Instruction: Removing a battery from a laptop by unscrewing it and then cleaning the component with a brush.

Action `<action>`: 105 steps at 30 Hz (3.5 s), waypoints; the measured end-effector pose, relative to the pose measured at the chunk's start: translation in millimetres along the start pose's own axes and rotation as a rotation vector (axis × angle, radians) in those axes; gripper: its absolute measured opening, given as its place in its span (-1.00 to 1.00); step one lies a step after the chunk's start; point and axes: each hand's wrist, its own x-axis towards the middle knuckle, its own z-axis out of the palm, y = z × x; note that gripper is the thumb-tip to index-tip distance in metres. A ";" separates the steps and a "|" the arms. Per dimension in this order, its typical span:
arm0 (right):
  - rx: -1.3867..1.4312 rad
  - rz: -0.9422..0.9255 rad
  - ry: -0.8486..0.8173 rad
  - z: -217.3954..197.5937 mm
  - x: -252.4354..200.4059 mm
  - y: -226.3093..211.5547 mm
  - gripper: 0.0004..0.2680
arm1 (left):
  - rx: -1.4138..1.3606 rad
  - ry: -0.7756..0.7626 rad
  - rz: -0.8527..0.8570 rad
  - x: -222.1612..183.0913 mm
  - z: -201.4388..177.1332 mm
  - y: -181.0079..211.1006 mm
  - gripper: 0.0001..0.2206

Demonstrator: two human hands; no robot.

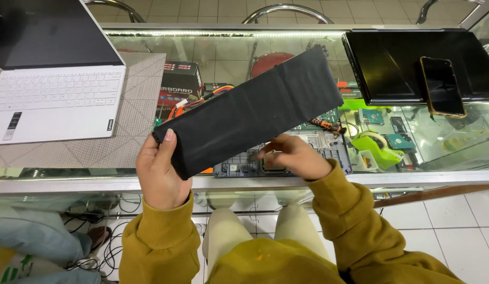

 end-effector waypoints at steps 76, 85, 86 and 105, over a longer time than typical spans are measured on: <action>-0.691 -1.078 0.924 -33.1 -90.8 48.0 -0.95 | 0.082 0.006 0.043 -51.2 -16.7 -110.7 -0.82; -0.637 -1.123 0.432 41.1 -92.9 44.9 -0.94 | 0.115 -0.001 0.095 -54.7 -5.0 -123.5 -0.82; -0.620 -1.095 0.586 26.3 -92.2 47.1 -0.91 | 0.108 0.006 0.082 -48.7 -29.8 -136.1 -0.82; -0.869 -1.119 0.863 -31.5 -78.9 53.2 -0.93 | 0.160 -0.230 0.190 -49.2 3.7 -120.5 -0.77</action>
